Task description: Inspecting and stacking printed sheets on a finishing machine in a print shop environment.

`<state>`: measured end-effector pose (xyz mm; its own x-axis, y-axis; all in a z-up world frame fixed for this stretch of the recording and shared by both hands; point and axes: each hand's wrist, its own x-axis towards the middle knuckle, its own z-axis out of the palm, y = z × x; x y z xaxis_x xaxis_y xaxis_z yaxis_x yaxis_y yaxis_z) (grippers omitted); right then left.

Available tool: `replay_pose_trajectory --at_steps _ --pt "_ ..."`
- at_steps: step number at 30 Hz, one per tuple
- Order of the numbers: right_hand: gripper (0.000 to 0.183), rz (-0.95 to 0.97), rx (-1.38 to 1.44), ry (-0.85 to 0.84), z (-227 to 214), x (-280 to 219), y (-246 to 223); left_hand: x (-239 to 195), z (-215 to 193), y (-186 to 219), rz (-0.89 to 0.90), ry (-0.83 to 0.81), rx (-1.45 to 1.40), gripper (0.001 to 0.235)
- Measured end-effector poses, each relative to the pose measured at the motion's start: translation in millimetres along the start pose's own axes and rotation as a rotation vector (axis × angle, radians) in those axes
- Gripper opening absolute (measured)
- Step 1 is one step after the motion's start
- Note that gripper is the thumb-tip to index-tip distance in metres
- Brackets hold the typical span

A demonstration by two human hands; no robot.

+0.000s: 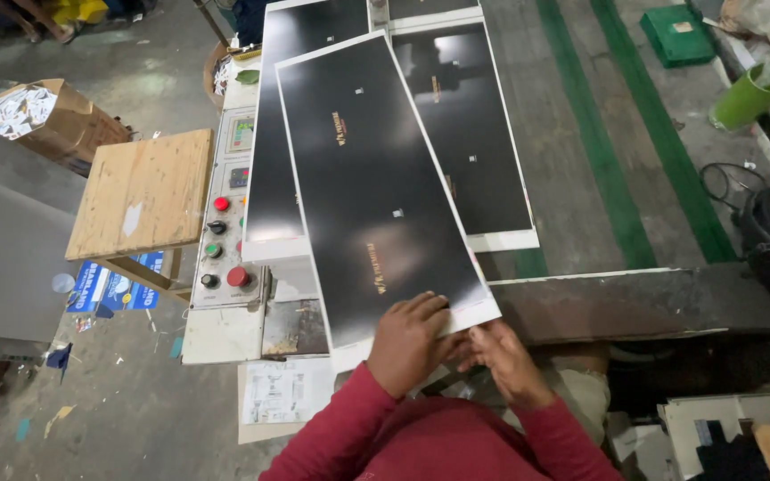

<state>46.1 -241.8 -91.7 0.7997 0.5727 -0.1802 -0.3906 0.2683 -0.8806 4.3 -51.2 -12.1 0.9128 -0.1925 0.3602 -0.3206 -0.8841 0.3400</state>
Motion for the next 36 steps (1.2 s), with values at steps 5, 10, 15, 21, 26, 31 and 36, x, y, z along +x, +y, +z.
replay_pose_trajectory --at_steps 5,10,15,21,26,31,36 --pt "0.022 0.025 0.071 0.275 -15.3 0.5 -2.7 4.5 -11.1 -6.1 0.069 -0.021 0.007 0.040" --pt "0.026 -0.115 0.095 0.325 -46.3 -16.0 -5.2 11.1 -27.2 -55.4 -0.118 0.056 0.091 0.040" --pt "0.027 -0.183 0.040 0.494 -64.1 -42.5 -19.1 13.5 -19.2 -126.2 -0.243 0.223 0.271 0.030" --pt "0.029 -0.189 0.001 0.561 -96.9 -67.1 -11.6 9.4 -6.4 -161.7 -0.305 -0.028 0.446 0.097" --pt "0.027 -0.117 -0.042 0.628 -108.7 -83.6 -9.7 0.1 -6.7 -149.1 -0.322 -0.046 0.493 0.086" --pt "0.031 -0.031 -0.043 0.683 -112.6 -95.7 -4.2 -6.7 -18.8 -141.6 -0.319 -0.052 0.552 0.058" --pt "0.031 0.010 -0.044 0.677 -111.7 -102.5 1.9 2.7 -47.7 -137.1 -0.203 0.057 0.434 0.030"
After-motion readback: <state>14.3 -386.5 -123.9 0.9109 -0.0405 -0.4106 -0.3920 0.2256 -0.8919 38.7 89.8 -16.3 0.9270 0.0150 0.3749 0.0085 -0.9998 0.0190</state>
